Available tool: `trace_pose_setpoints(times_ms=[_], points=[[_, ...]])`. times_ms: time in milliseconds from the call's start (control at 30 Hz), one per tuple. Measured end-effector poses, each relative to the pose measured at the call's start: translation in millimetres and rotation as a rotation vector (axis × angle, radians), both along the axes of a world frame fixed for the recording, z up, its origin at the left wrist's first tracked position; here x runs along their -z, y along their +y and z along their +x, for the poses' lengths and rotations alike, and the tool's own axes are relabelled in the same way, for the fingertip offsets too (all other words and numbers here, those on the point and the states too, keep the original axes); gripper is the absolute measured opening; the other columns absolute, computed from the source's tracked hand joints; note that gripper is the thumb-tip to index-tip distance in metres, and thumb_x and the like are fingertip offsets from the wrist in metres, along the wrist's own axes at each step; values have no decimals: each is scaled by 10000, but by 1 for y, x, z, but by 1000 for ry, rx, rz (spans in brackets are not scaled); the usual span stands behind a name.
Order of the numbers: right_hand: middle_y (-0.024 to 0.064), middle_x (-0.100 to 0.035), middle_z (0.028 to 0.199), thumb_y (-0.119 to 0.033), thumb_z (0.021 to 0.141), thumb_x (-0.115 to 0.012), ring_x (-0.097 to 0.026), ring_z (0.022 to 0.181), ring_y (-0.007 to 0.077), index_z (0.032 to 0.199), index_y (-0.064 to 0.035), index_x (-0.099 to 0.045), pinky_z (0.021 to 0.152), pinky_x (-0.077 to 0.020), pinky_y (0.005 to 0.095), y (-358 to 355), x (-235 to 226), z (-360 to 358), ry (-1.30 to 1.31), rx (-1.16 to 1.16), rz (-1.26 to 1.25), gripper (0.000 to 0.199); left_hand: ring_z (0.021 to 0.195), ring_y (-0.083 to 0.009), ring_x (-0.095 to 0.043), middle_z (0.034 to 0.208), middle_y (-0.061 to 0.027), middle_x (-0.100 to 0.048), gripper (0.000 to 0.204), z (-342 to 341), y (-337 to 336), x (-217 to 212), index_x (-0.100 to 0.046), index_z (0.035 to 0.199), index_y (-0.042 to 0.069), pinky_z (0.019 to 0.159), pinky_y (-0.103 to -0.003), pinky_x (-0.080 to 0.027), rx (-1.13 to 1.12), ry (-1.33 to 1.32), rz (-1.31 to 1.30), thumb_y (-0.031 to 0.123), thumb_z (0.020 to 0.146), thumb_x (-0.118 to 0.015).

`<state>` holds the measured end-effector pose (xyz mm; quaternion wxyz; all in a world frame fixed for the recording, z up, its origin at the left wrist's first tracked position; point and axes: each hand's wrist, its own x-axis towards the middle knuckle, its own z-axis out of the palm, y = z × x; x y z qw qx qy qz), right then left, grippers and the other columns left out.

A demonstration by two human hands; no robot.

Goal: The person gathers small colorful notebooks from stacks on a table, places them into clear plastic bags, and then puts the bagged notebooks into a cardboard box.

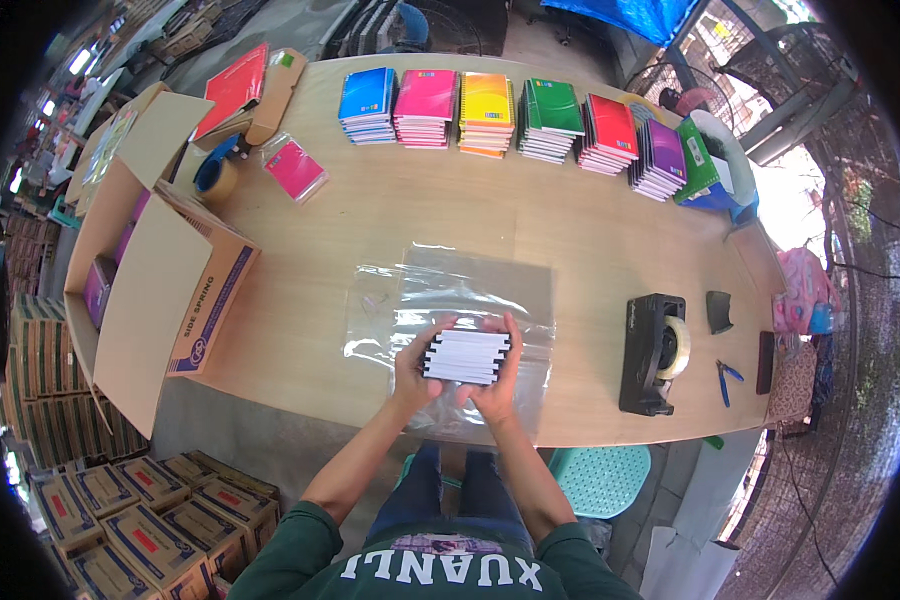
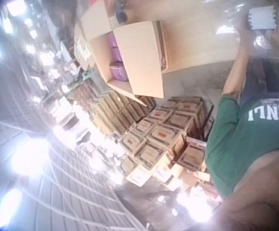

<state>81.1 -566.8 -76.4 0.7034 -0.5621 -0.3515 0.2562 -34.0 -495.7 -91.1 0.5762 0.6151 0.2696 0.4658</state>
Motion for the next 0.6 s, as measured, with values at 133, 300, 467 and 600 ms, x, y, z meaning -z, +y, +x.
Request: trace_pose_setpoints(times_ms=[133, 300, 467, 600], points=[[103, -557, 1121, -739, 458, -804, -563, 1031, 217, 1395, -10, -393, 942, -453, 380, -7, 13, -3, -62, 4, -54, 1256, 1020, -241, -655, 1132, -153, -649, 907, -1, -4, 14, -502, 1220, -12, 887, -358, -525, -23, 20, 38, 573, 629, -866], [106, -563, 1104, -751, 490, -810, -563, 1024, 212, 1356, -4, -415, 926, -457, 376, -9, 17, -5, 57, -9, -6, 1210, 983, -239, -669, 1098, -144, -667, 1024, -1, 7, 6, -467, 1282, -5, 863, -349, -532, 28, 40, 228, 606, 565, -868], [110, -574, 1099, -758, 479, -808, -570, 1025, 212, 1293, -18, -450, 919, -464, 374, -12, 27, -6, 17, -3, -43, 1157, 1010, -256, -675, 1110, -120, -678, 1013, -10, 3, 14, -516, 1247, 21, 866, -354, -535, 63, 83, 128, 615, 508, -872], [117, -580, 1110, -707, 514, -841, -576, 1035, 225, 1249, -33, -474, 972, -449, 410, -7, 35, -4, -37, 7, 14, 1063, 1004, -275, -681, 1079, -129, -682, 947, 0, 6, 12, -557, 1192, 37, 866, -352, -535, 53, -47, 152, 619, 513, -868]])
